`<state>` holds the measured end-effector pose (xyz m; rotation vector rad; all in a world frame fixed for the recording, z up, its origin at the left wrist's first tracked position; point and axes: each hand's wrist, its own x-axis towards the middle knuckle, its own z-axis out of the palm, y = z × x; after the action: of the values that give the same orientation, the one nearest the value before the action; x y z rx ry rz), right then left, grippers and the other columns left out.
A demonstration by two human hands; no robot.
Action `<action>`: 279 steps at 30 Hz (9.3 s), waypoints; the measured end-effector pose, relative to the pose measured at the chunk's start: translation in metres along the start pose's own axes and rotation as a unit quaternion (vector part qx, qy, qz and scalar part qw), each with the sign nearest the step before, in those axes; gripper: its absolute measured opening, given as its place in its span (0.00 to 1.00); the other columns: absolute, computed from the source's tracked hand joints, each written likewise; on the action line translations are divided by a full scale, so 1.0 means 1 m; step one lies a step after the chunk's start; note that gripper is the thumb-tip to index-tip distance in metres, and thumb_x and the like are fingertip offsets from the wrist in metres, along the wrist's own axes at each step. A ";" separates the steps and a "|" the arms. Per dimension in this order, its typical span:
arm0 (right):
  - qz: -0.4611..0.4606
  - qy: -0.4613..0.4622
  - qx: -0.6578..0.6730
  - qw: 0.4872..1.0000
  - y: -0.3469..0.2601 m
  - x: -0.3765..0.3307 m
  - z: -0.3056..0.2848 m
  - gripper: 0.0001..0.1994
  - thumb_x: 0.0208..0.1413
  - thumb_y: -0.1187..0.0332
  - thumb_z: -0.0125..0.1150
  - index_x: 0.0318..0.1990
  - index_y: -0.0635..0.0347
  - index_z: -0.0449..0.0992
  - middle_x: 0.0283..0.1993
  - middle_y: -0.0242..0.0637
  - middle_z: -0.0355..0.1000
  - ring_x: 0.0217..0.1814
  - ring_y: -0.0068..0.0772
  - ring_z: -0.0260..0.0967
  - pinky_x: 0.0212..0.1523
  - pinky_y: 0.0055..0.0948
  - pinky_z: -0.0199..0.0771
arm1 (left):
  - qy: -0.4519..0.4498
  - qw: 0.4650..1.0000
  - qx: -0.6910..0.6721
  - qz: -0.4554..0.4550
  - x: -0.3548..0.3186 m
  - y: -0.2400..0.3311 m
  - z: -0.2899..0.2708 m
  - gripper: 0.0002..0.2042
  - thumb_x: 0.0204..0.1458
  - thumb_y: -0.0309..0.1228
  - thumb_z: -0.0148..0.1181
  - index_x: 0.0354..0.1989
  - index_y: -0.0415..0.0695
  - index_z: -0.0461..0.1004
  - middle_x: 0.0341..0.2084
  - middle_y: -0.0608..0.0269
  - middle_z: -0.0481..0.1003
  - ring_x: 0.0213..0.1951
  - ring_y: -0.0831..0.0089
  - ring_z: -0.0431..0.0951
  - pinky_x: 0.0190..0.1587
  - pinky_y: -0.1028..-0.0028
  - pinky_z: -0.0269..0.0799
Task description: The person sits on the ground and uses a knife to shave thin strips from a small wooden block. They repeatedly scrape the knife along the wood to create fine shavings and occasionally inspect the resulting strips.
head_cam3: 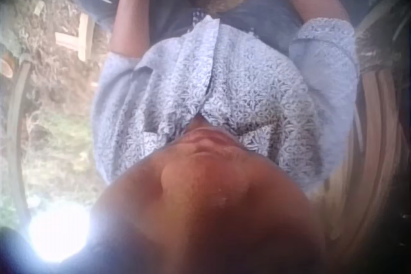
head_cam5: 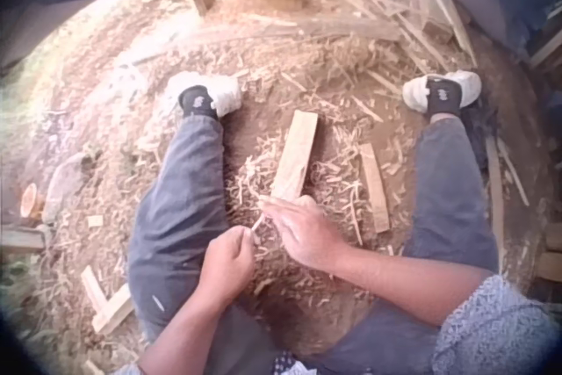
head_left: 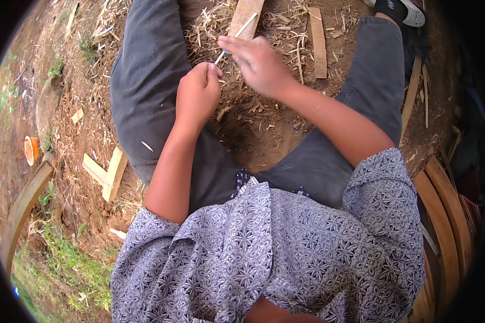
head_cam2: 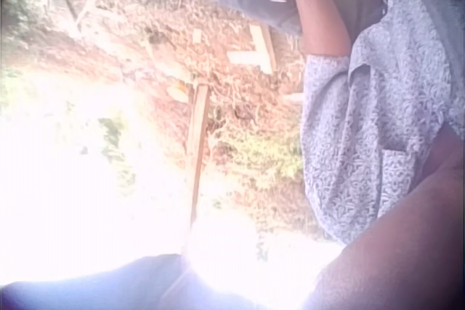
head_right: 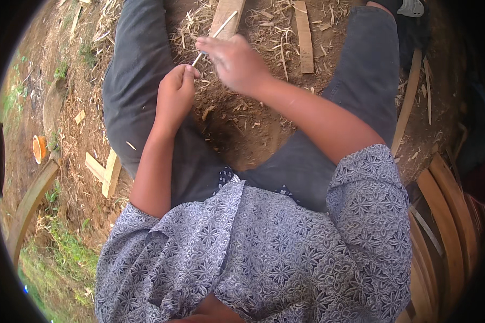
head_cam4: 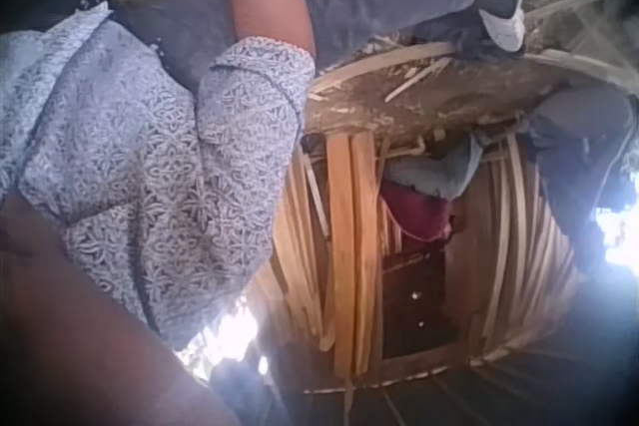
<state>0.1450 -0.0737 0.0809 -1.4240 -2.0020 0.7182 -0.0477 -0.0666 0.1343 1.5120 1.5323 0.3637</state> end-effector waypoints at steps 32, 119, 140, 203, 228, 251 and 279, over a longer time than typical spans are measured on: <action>0.067 -0.044 -0.011 0.997 0.016 0.010 -0.013 0.21 0.72 0.60 0.52 0.69 0.44 0.73 0.74 0.24 0.66 0.65 0.36 0.75 0.66 0.36 0.76 | -0.014 1.000 0.014 0.004 0.004 0.001 0.003 0.17 0.68 0.34 0.49 0.31 0.37 0.78 0.16 0.50 0.73 0.21 0.59 0.76 0.30 0.60 0.68; 0.062 -0.053 0.172 0.982 -0.007 0.005 -0.007 0.20 0.70 0.75 0.49 0.67 0.59 0.73 0.70 0.47 0.71 0.73 0.43 0.67 0.75 0.37 0.64 | 0.038 0.995 0.079 0.042 0.001 0.003 0.006 0.14 0.68 0.33 0.52 0.33 0.38 0.76 0.19 0.49 0.71 0.22 0.59 0.71 0.31 0.63 0.67; 0.087 0.023 0.126 0.988 0.008 0.012 -0.005 0.21 0.69 0.75 0.49 0.68 0.56 0.72 0.70 0.45 0.71 0.72 0.43 0.69 0.74 0.36 0.65 | 0.080 0.991 0.087 0.056 0.003 0.023 0.003 0.09 0.64 0.32 0.56 0.33 0.42 0.78 0.20 0.47 0.75 0.25 0.46 0.77 0.30 0.54 0.70; 0.076 0.058 -0.016 0.995 0.076 0.047 -0.047 0.09 0.60 0.65 0.68 0.45 0.55 0.87 0.41 0.36 0.80 0.41 0.39 0.79 0.43 0.33 0.78 | 0.123 0.968 0.184 0.119 0.005 0.019 0.006 0.07 0.62 0.32 0.59 0.35 0.44 0.79 0.21 0.49 0.77 0.26 0.48 0.79 0.30 0.54 0.71; 0.028 -0.038 0.121 0.991 0.013 0.014 -0.014 0.25 0.64 0.81 0.49 0.66 0.50 0.75 0.70 0.41 0.71 0.71 0.40 0.70 0.74 0.36 0.67 | 0.073 0.988 0.130 0.047 0.007 0.016 0.001 0.10 0.63 0.34 0.57 0.32 0.43 0.81 0.21 0.47 0.78 0.28 0.45 0.81 0.32 0.51 0.73; 0.095 -0.077 0.048 0.991 -0.001 0.013 -0.015 0.24 0.68 0.76 0.47 0.69 0.49 0.72 0.71 0.38 0.68 0.68 0.39 0.72 0.69 0.37 0.73 | 0.065 0.996 0.043 0.034 0.011 0.010 0.005 0.13 0.65 0.33 0.54 0.32 0.39 0.81 0.19 0.47 0.75 0.23 0.52 0.78 0.30 0.59 0.69; 0.257 0.337 0.457 0.782 -0.140 -0.166 -0.170 0.20 0.67 0.77 0.59 0.65 0.64 0.69 0.49 0.34 0.77 0.48 0.24 0.78 0.50 0.25 0.82 | -0.097 0.887 -0.439 0.109 -0.143 0.071 -0.064 0.15 0.73 0.37 0.47 0.49 0.39 0.77 0.22 0.78 0.57 0.25 0.84 0.59 0.31 0.79 0.61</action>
<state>0.2209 -0.2562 0.2741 -1.2914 -0.5203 1.0149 -0.0771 -0.1568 0.2772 0.9373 0.8297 0.8722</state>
